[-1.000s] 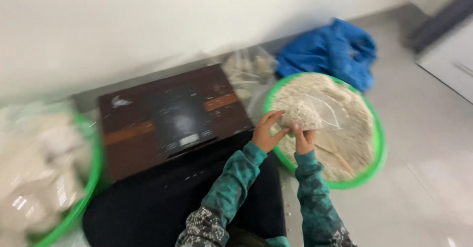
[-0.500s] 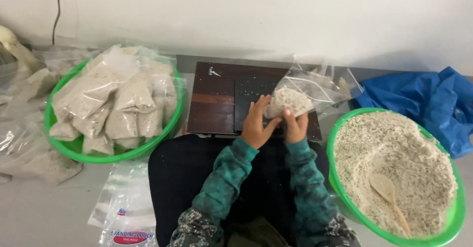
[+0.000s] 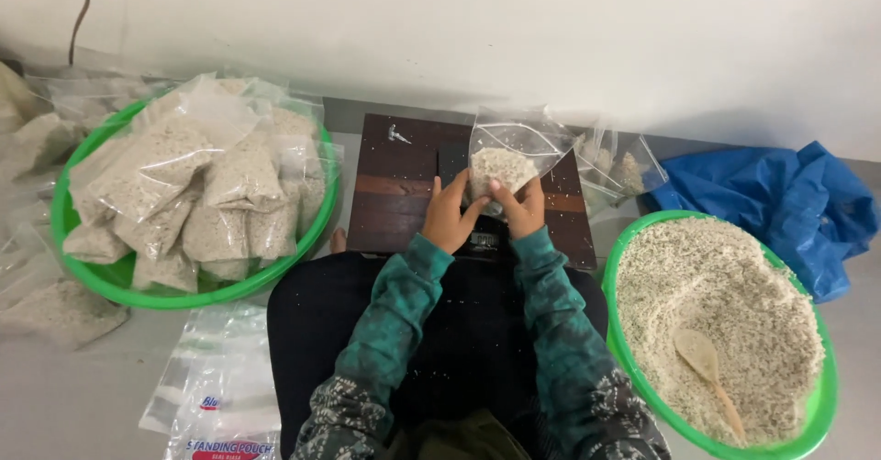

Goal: Scooping grains from a large container into small plastic bags and weighing them on a digital scale for packaging.

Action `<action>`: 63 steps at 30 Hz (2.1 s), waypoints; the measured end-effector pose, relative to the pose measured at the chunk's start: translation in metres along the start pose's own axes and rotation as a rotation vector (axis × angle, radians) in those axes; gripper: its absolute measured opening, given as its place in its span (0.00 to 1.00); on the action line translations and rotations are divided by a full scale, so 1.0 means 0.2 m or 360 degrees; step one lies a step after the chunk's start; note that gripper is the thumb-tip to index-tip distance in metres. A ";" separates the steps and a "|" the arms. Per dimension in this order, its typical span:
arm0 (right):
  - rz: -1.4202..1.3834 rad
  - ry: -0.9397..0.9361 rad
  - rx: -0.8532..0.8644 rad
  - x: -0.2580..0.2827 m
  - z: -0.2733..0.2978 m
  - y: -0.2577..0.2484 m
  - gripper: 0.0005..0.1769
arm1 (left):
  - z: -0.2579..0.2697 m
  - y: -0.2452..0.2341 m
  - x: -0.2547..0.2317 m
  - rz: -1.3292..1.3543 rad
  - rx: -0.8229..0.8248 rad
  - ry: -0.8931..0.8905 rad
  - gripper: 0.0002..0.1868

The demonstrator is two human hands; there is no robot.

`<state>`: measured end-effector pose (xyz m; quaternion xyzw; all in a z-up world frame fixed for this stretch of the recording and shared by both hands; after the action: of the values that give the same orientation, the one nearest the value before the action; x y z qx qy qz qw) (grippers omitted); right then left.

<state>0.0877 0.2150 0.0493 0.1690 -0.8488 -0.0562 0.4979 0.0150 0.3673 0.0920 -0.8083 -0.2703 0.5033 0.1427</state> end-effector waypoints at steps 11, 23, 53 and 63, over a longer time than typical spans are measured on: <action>0.0094 0.0015 0.0165 0.15 -0.04 0.03 0.39 | 0.03 -0.08 0.00 0.0125 0.0035 -0.0076 0.38; 0.0185 0.0029 0.0148 0.28 -0.01 -0.12 0.40 | 0.08 -0.21 0.10 0.0146 -0.0332 -0.0154 0.33; 0.0492 -0.0145 0.0040 0.08 0.16 -0.17 0.31 | 0.03 0.09 -0.07 -0.0198 -0.0371 0.0142 0.50; 0.0963 -0.0262 -0.0272 0.47 0.50 -0.65 0.13 | 0.06 0.57 -0.51 0.0018 -0.0476 0.0473 0.56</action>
<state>-0.0102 0.0541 0.0436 -0.1385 -0.8901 0.0098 0.4342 0.0018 0.2145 0.1037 -0.8874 -0.3133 0.3335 0.0566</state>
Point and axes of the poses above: each hand's wrist, its own z-axis away from the middle knuckle, its own y-axis out of the palm, x = y × z, the point moved 2 cm from there along -z, towards the middle knuckle, and after that the axes turned 9 degrees about -z, right-handed, at the moved point
